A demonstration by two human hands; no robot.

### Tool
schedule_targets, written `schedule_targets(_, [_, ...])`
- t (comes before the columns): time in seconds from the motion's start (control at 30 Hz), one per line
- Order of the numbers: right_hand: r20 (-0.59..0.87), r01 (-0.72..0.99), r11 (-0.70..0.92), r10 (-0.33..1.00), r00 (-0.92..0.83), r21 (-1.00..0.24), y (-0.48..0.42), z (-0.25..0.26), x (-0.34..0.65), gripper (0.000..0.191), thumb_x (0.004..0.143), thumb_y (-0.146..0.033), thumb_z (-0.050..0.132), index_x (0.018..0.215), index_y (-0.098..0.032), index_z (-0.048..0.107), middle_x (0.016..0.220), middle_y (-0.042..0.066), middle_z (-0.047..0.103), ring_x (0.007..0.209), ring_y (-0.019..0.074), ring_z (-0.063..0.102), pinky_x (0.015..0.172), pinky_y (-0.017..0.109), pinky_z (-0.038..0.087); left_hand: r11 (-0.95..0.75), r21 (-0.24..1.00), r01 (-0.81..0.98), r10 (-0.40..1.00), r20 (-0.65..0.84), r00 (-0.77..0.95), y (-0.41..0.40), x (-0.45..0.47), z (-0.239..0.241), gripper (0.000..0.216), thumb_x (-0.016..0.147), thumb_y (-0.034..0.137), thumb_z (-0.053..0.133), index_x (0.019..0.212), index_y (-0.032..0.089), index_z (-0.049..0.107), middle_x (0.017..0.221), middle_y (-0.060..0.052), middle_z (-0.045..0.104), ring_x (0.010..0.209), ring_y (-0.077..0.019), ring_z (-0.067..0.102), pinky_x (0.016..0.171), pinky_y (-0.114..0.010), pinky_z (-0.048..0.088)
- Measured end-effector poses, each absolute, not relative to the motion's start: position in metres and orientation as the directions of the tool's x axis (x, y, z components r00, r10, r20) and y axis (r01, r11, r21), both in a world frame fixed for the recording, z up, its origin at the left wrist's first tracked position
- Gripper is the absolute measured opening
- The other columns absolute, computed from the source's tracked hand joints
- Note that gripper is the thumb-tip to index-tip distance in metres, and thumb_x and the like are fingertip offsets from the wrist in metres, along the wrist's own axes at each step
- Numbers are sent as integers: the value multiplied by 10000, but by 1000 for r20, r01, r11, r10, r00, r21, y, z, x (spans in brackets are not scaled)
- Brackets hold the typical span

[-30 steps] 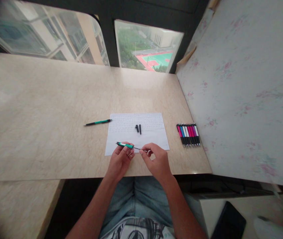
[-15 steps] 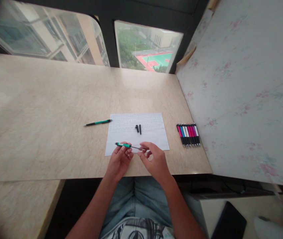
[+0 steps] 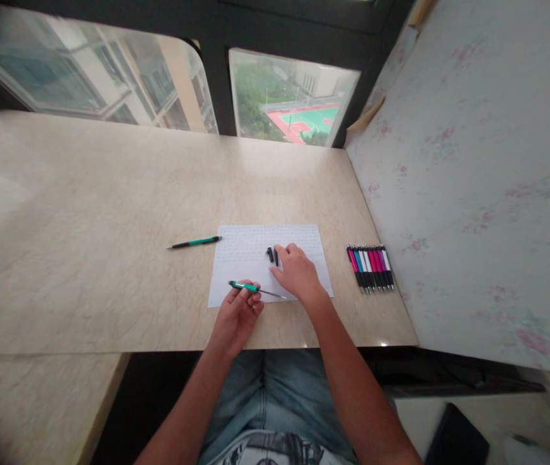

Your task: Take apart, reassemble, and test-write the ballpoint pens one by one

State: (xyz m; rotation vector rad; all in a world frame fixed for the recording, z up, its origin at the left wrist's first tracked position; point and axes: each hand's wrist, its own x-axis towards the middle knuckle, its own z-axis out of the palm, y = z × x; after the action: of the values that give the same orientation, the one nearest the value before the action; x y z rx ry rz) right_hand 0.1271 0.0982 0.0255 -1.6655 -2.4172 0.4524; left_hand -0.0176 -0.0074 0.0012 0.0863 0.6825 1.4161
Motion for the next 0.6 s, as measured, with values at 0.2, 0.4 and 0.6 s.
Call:
schedule_targets(0.2, [-44, 905, 333, 933, -356, -264, 98, 26, 122, 421, 898, -196, 540, 1318, -185, 546, 1047, 138, 646, 984, 276, 606, 778, 345, 477, 191, 441, -877, 925, -380, 11, -7, -18, 2, 227, 732, 222, 812, 916, 159, 694, 924, -51, 712, 718, -88, 620, 653, -206, 486])
schedule_targets(0.4, [126, 910, 254, 966, -225, -328, 93, 21, 126, 293, 888, -123, 470, 1083, -173, 684, 984, 129, 663, 868, 228, 619, 764, 329, 479, 193, 445, -874, 920, -392, 4, -7, -18, 1, 231, 735, 221, 809, 923, 161, 690, 924, -48, 710, 722, -89, 620, 666, -211, 490])
schedule_targets(0.6, [314, 674, 210, 949, 33, -709, 61, 14, 156, 222, 902, -294, 514, 920, -181, 704, 884, 83, 686, 756, 196, 628, 634, 318, 521, 190, 461, -867, 922, -388, -4, -8, -16, 1, 223, 746, 233, 799, 925, 167, 682, 924, -48, 697, 723, -99, 618, 660, -226, 488])
